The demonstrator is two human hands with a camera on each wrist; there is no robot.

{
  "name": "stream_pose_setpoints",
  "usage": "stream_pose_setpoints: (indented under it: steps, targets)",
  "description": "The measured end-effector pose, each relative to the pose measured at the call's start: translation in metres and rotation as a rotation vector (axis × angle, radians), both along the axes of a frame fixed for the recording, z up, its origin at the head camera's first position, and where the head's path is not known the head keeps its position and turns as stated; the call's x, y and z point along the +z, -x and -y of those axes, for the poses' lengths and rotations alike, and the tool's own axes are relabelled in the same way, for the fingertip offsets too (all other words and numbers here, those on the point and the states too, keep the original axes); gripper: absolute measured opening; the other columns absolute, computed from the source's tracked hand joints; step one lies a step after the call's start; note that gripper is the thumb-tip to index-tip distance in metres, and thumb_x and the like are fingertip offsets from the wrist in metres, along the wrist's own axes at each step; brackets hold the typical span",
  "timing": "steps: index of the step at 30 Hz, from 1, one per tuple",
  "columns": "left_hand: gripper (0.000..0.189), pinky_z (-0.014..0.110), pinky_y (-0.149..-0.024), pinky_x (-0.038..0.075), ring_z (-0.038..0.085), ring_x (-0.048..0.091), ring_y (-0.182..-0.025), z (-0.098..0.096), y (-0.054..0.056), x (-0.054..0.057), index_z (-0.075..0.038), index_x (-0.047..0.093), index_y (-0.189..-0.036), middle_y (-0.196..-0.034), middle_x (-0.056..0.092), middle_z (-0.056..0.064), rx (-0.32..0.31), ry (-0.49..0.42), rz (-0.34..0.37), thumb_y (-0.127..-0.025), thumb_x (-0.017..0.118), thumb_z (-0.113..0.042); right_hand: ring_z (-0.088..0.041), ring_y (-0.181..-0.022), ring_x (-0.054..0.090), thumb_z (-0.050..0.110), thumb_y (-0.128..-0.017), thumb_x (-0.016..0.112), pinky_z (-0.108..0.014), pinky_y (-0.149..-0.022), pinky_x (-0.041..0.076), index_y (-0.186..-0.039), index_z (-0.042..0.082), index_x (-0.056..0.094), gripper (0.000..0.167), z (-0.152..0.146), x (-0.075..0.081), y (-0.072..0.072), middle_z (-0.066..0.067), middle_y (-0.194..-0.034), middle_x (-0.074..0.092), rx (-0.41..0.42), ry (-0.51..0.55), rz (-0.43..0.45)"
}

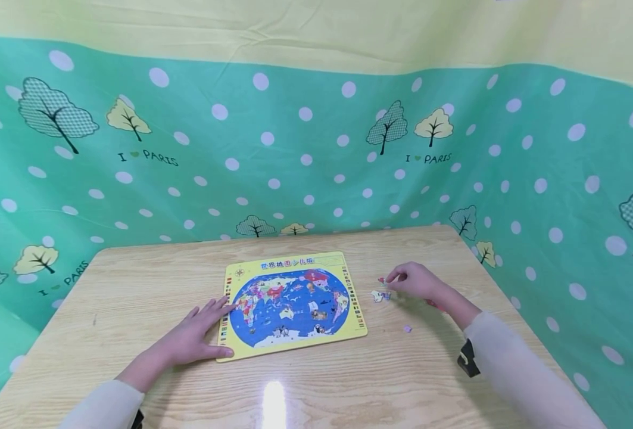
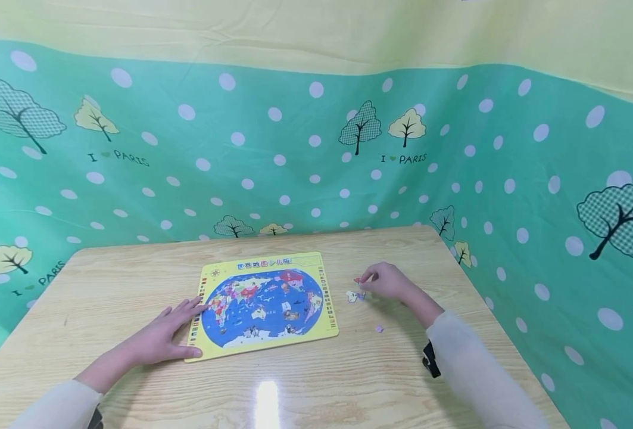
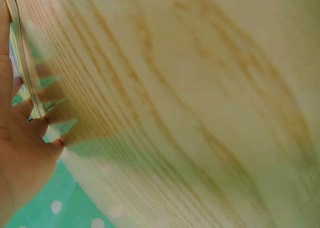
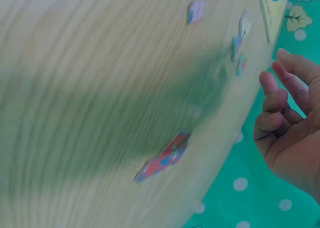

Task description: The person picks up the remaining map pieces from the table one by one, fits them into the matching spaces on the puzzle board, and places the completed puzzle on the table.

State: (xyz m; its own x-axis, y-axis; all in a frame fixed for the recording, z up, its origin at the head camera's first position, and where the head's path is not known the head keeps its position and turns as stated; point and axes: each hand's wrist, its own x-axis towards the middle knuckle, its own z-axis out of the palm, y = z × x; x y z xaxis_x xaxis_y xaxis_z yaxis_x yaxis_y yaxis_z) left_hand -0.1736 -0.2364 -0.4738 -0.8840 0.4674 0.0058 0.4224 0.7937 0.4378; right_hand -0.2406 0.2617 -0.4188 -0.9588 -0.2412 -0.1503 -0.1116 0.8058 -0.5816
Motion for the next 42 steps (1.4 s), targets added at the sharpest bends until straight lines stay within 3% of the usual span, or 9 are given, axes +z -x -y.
stream_pose_setpoints:
  steps: [4, 9, 15, 24, 35, 42]
  targets:
    - [0.097, 0.067, -0.109, 0.014, 0.046, 0.022, -0.138, 0.000, -0.001, 0.001, -0.012, 0.038, -0.143, -0.151, 0.029, 0.021, -0.011, -0.002, -0.020, -0.069, 0.065, -0.067, -0.012, -0.061, 0.048, 0.018, -0.086, 0.065, -0.026, -0.055, 0.044, -0.101, 0.002, 0.068, 0.022, -0.012, 0.002, -0.004, -0.007, -0.079, 0.062, 0.017, -0.021, -0.017]
    - [0.096, 0.067, -0.109, 0.014, 0.046, 0.022, -0.139, 0.000, -0.002, 0.001, -0.012, 0.038, -0.143, -0.151, 0.028, 0.020, -0.008, -0.003, -0.016, -0.069, 0.065, -0.067, -0.014, -0.050, 0.047, 0.017, -0.088, 0.063, -0.028, -0.050, 0.043, -0.105, 0.000, 0.067, 0.025, -0.026, 0.002, -0.010, -0.013, -0.073, 0.061, -0.016, -0.033, 0.021]
    - [0.097, 0.067, -0.109, 0.013, 0.046, 0.022, -0.139, -0.001, -0.002, 0.002, -0.011, 0.038, -0.143, -0.151, 0.029, 0.020, -0.007, -0.007, -0.011, -0.068, 0.066, -0.067, -0.020, -0.060, 0.059, 0.018, -0.087, 0.064, -0.028, -0.059, 0.047, -0.104, -0.002, 0.066, 0.027, -0.045, 0.003, -0.017, -0.011, -0.069, 0.063, -0.028, -0.078, 0.035]
    - [0.096, 0.066, -0.110, 0.014, 0.046, 0.022, -0.139, -0.001, -0.003, 0.004, -0.011, 0.039, -0.143, -0.151, 0.029, 0.020, 0.002, 0.001, -0.006, -0.069, 0.066, -0.066, -0.015, -0.068, 0.051, 0.022, -0.083, 0.069, -0.026, -0.057, 0.043, -0.100, -0.002, 0.067, 0.029, -0.073, 0.003, -0.021, -0.006, -0.079, 0.061, -0.049, -0.145, 0.011]
    - [0.096, 0.067, -0.109, 0.014, 0.046, 0.022, -0.138, -0.001, -0.003, 0.002, -0.012, 0.038, -0.143, -0.151, 0.029, 0.020, -0.005, -0.001, -0.015, -0.068, 0.067, -0.066, -0.018, -0.074, 0.052, 0.024, -0.080, 0.072, -0.027, -0.060, 0.044, -0.105, -0.001, 0.064, 0.036, -0.086, -0.007, -0.024, -0.008, -0.086, 0.060, -0.097, -0.180, 0.097]
    - [0.097, 0.066, -0.110, 0.014, 0.045, 0.022, -0.139, -0.001, -0.003, 0.004, -0.011, 0.038, -0.143, -0.151, 0.029, 0.019, 0.002, 0.004, -0.010, -0.068, 0.067, -0.066, -0.017, -0.067, 0.051, 0.022, -0.079, 0.073, -0.028, -0.057, 0.045, -0.108, -0.004, 0.062, 0.041, -0.087, -0.013, -0.027, -0.008, -0.082, 0.058, -0.116, -0.175, 0.115]
